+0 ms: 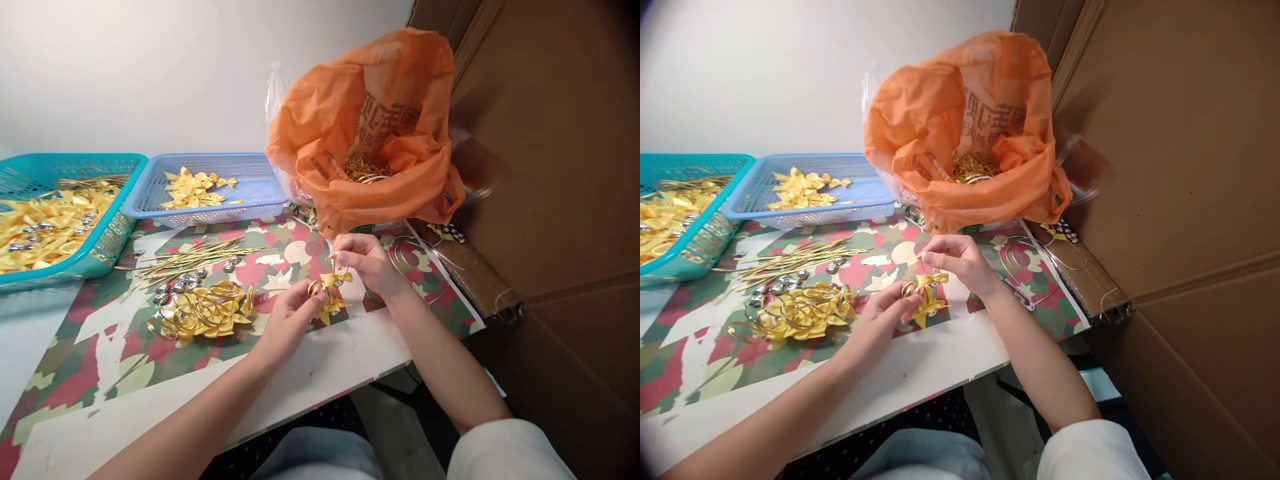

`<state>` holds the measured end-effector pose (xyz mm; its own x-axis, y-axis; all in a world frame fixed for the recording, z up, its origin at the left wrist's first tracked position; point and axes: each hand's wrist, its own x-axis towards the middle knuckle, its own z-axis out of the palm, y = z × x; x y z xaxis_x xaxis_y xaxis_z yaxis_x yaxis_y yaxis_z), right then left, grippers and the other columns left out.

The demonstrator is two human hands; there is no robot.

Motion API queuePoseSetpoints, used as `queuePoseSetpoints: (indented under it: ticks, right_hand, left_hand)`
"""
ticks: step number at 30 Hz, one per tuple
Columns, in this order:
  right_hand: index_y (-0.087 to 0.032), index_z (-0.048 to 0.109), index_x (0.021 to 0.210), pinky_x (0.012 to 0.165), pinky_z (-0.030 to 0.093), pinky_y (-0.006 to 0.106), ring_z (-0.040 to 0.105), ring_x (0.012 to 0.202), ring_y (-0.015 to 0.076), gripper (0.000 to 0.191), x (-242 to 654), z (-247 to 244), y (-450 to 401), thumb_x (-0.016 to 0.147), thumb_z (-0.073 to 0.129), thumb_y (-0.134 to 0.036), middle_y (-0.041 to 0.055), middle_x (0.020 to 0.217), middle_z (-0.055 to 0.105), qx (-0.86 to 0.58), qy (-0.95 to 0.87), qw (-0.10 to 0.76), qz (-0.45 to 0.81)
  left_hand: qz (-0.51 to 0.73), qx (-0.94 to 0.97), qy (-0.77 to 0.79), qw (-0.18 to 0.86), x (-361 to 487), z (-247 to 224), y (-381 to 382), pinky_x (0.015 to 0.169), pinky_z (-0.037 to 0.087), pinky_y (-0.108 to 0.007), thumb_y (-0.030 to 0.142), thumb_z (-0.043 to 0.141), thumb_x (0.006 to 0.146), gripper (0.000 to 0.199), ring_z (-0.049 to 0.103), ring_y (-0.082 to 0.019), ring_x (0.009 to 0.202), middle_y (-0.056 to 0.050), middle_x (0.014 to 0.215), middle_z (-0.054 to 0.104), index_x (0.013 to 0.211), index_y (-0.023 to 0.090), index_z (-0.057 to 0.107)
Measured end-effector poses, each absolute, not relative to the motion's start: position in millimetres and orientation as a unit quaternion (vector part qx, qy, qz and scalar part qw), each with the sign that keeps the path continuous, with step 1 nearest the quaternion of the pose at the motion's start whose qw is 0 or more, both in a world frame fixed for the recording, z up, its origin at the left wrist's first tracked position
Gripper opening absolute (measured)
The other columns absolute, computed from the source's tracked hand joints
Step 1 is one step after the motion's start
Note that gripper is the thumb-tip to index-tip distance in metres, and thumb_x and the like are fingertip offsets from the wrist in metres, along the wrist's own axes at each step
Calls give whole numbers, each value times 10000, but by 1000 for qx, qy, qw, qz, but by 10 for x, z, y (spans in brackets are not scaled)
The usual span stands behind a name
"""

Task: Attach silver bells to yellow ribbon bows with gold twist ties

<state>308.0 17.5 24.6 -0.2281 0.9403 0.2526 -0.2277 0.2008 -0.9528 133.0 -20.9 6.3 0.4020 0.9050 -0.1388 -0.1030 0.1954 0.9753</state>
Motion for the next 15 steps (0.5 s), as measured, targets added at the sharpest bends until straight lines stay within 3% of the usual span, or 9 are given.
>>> queuePoseSetpoints:
  ticks: [3,6,12,15]
  right_hand:
    - [-219,700,706,692,465,267,565,701,131,104,3104,299,170,722,700,-321,-4,714,630,-329,-536,558,541]
    - [-223,677,719,677,483,277,575,668,132,108,3125,316,175,726,676,-331,-11,680,626,-330,-504,575,553]
    - [-244,655,820,516,421,239,319,384,54,177,3116,269,176,785,691,-414,-101,486,406,-319,-506,577,556]
    - [-230,657,829,453,350,221,317,388,54,261,3117,263,158,767,715,-478,-98,485,409,-344,-546,532,548]
  left_hand:
    - [412,441,379,701,1310,83,-165,520,289,-255,320,570,745,222,305,-118,536,44,540,340,590,206,460]
    - [432,421,368,708,1285,110,-141,509,273,-263,313,565,721,157,293,-122,528,44,528,341,621,204,513]
    - [459,455,340,683,1235,80,-169,539,268,-264,288,619,719,153,321,-118,552,39,579,395,637,208,519]
    - [461,492,331,660,1220,42,-185,555,286,-269,307,630,750,151,340,-125,577,28,618,422,669,207,552]
